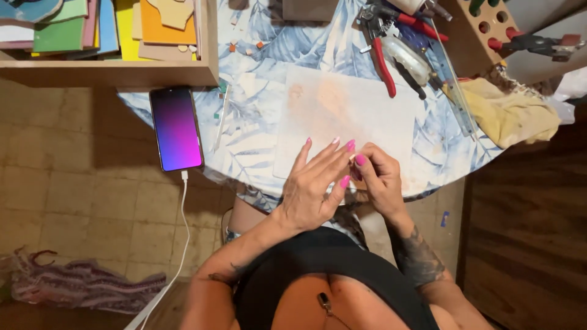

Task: Decorating a small white box by adhering small orange curved pieces in a pattern

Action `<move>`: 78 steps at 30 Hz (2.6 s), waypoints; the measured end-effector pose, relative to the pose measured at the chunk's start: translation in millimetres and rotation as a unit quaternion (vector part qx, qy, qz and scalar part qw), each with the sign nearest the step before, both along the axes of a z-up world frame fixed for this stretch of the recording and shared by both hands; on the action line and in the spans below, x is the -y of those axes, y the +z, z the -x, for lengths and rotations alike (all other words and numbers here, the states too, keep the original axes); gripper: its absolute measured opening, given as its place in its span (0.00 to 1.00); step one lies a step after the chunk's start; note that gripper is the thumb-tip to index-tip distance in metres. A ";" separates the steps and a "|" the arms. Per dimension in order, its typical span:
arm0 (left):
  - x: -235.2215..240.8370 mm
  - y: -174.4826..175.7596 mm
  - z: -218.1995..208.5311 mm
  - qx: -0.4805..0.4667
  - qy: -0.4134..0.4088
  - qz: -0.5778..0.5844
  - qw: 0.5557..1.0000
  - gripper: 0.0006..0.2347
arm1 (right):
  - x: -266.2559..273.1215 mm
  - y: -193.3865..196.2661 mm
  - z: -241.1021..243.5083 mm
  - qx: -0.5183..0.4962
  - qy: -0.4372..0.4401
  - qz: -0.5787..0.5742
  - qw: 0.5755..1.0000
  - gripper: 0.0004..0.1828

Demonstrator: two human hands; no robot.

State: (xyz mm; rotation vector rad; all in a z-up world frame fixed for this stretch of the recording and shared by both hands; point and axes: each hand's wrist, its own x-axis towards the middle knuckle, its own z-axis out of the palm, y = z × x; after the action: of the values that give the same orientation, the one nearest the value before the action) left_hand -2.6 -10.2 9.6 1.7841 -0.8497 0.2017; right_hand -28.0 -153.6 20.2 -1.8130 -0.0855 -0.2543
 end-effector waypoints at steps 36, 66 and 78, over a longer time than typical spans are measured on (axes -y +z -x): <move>8.6 -5.6 -9.4 0.072 0.116 0.051 0.989 0.07 | -0.6 -12.6 -1.8 -0.012 -0.041 0.080 0.996 0.14; -11.8 -10.9 0.6 0.111 0.084 -0.218 0.966 0.20 | 75.6 -14.3 24.0 0.055 0.056 0.594 0.801 0.07; -13.7 -24.7 0.4 0.121 0.064 -0.283 0.949 0.24 | -2.8 -51.5 -139.2 0.290 0.092 0.559 0.772 0.08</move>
State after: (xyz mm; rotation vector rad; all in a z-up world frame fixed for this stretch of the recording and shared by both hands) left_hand -3.0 3.5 -15.1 2.3928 -1.0361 0.2863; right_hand 111.2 -150.8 -31.3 -2.8065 -1.0426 -0.7271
